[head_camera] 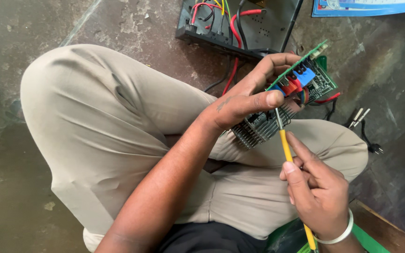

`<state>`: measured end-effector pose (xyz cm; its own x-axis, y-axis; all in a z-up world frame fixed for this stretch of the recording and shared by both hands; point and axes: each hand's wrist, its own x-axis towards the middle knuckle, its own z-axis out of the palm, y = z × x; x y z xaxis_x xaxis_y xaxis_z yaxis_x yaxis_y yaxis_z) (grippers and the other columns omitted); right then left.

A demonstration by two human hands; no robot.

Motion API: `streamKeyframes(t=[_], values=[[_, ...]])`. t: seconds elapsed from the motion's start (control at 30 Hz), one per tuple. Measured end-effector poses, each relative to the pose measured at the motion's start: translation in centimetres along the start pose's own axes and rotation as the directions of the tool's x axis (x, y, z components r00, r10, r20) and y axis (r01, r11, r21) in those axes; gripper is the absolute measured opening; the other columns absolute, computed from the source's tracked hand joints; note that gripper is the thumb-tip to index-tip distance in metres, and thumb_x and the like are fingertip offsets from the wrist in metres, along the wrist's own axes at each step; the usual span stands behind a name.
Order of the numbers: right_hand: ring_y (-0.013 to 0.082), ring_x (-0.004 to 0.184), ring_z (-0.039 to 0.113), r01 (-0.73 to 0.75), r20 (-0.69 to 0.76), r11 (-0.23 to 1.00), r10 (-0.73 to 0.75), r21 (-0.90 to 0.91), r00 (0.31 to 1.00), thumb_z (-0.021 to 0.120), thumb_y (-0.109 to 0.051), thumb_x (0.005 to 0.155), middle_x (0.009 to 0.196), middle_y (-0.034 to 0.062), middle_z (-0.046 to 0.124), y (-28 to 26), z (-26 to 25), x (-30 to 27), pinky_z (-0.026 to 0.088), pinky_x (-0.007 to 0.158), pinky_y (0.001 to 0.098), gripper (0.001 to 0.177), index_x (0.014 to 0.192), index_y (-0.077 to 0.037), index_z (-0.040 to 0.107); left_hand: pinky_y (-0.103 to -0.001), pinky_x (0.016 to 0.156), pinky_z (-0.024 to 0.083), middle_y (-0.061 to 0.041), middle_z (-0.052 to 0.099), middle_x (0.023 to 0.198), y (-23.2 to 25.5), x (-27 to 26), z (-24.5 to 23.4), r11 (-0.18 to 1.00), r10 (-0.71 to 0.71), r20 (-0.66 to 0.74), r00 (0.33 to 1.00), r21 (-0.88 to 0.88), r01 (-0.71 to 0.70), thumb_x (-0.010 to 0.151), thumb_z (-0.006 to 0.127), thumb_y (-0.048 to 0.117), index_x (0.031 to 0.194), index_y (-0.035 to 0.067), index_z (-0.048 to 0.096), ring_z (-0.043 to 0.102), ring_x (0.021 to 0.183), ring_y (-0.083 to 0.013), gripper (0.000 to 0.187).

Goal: The person is repairing an electronic circuit board. They hold the board, inspect components, and use a screwdriver to adjust parts on the heatsink and capacitors.

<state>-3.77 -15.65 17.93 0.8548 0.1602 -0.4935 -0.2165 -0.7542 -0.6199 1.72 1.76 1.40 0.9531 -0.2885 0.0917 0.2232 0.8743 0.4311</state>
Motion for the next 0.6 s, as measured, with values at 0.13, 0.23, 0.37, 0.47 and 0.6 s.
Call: streamKeyframes(t=[0.13, 0.23, 0.37, 0.47, 0.6], values=[[0.0007, 0.049, 0.048, -0.014, 0.009, 0.999, 0.014, 0.040, 1.000, 0.059, -0.003, 0.097, 0.077, 0.0017, 0.063, 0.02, 0.20, 0.22, 0.039, 0.044, 0.0172, 0.049, 0.146, 0.000, 0.058, -0.045, 0.113, 0.055, -0.022, 0.046, 0.152, -0.31, 0.18, -0.07, 1.000, 0.016, -0.003, 1.000, 0.000, -0.016, 0.088, 0.076, 0.060, 0.162, -0.002, 0.023, 0.064, 0.128, -0.0321, 0.110], [0.0003, 0.050, 0.048, 0.001, 0.014, 0.999, -0.002, 0.051, 1.000, 0.059, -0.003, 0.097, 0.077, 0.0015, 0.063, 0.01, 0.42, 0.31, 0.039, 0.044, 0.0166, 0.048, 0.145, 0.000, 0.057, -0.044, 0.115, 0.055, -0.023, 0.047, 0.146, -0.47, 0.21, -0.24, 1.000, 0.027, -0.010, 1.000, 0.010, -0.027, 0.090, 0.075, 0.061, 0.163, -0.003, 0.023, 0.065, 0.124, -0.0304, 0.110], [0.0003, 0.050, 0.048, -0.013, -0.003, 0.998, 0.014, 0.061, 1.000, 0.059, -0.002, 0.097, 0.077, 0.0017, 0.064, 0.02, 0.68, 0.34, 0.039, 0.045, 0.0165, 0.048, 0.145, 0.001, 0.058, -0.045, 0.113, 0.055, -0.024, 0.049, 0.144, -0.61, 0.22, -0.37, 1.000, 0.024, -0.021, 1.000, 0.002, -0.023, 0.090, 0.075, 0.061, 0.162, -0.004, 0.023, 0.065, 0.124, -0.0308, 0.110], [0.0001, 0.050, 0.048, -0.011, -0.003, 0.998, 0.011, 0.065, 1.000, 0.059, -0.002, 0.097, 0.078, 0.0015, 0.063, -0.03, 0.76, 0.41, 0.039, 0.045, 0.0164, 0.048, 0.145, 0.001, 0.058, -0.043, 0.114, 0.054, -0.025, 0.052, 0.144, -0.64, 0.18, -0.40, 0.999, 0.039, -0.032, 0.999, 0.033, -0.038, 0.090, 0.074, 0.062, 0.160, -0.005, 0.025, 0.063, 0.128, -0.0302, 0.108], [0.0001, 0.050, 0.048, -0.015, -0.011, 0.997, 0.016, 0.071, 1.000, 0.059, -0.002, 0.098, 0.078, 0.0016, 0.063, -0.10, 0.97, 0.45, 0.039, 0.045, 0.0163, 0.048, 0.146, 0.001, 0.057, -0.043, 0.116, 0.054, -0.022, 0.049, 0.143, -0.62, 0.23, -0.33, 0.997, 0.063, -0.039, 0.997, 0.051, -0.061, 0.091, 0.073, 0.064, 0.159, -0.006, 0.025, 0.058, 0.132, -0.0270, 0.109]])
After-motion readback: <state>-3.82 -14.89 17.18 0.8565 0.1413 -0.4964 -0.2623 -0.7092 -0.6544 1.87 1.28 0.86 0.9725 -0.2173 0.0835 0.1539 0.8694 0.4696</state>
